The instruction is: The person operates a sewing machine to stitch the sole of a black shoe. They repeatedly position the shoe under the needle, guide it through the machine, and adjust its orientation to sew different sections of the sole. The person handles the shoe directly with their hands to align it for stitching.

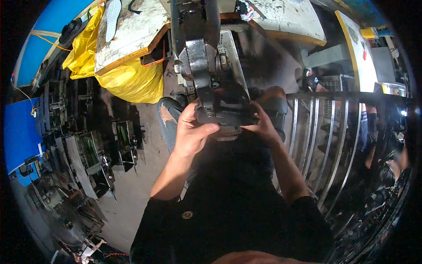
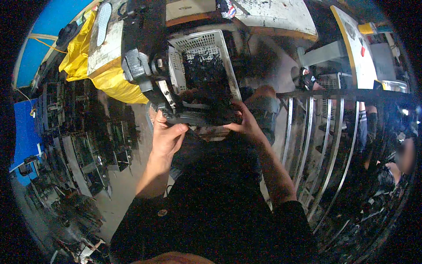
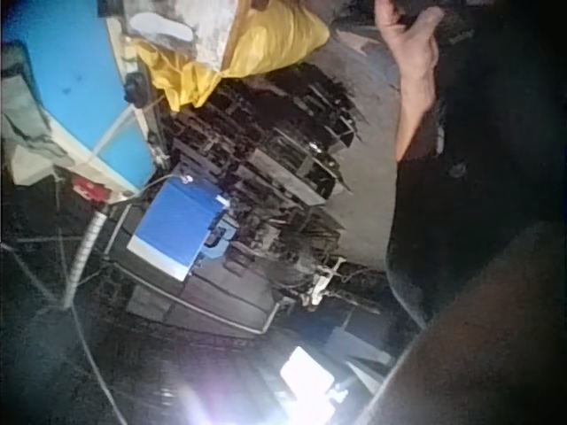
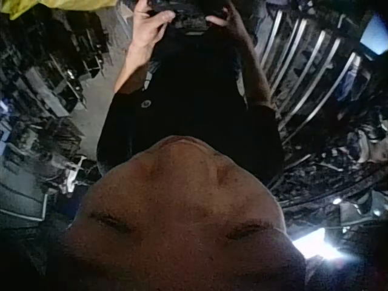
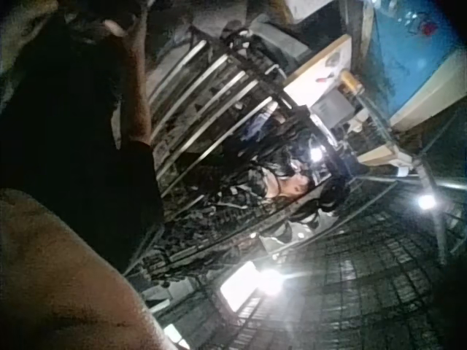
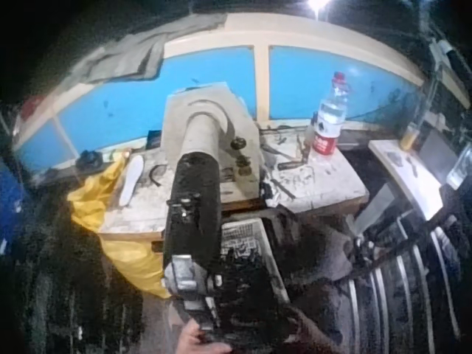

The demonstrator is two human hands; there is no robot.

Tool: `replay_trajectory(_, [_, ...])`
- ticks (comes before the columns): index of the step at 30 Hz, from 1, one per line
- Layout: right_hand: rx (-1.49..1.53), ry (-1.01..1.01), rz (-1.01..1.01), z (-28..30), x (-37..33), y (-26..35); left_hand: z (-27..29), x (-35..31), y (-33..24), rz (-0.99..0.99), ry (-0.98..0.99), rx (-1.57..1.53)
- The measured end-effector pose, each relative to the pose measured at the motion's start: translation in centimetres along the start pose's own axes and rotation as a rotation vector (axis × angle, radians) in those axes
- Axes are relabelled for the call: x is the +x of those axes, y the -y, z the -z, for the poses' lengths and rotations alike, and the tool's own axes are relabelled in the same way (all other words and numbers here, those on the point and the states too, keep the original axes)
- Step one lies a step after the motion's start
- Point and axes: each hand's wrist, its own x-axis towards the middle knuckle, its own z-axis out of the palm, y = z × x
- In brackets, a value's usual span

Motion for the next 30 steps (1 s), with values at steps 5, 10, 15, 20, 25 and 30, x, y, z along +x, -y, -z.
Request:
replay_trajectory(5, [0.369,0.029,-0.067,2.6,-0.4,1.2,0.2,-0.1,0.5,0.029,-0.01,-0.066])
replay_trajectory(10, [0.293,0.063,0.023,6.3,-0.8,0.4,0.4,-0.3,1.2,0.031,-0.045,-0.109])
replay_trajectory(15, [0.213,0.063,0.106,8.6,-0.7,2.1,0.8,-0.8,1.5,0.024,-0.107,-0.107])
replay_trajectory(20, [0.233,0.083,0.252,9.6,-0.2,5.6,1.4,-0.7,1.8,0.039,-0.013,-0.232])
replay_trajectory(25, [0.331,0.074,0.287,10.4,-0.3,8.8,1.3,-0.9,1.9,0.074,-0.036,-0.293])
replay_trajectory(30, [0.185,0.043,0.328,12.3,-0.6,10.7,1.8,-1.0,2.5,0.116,-0.042,-0.364])
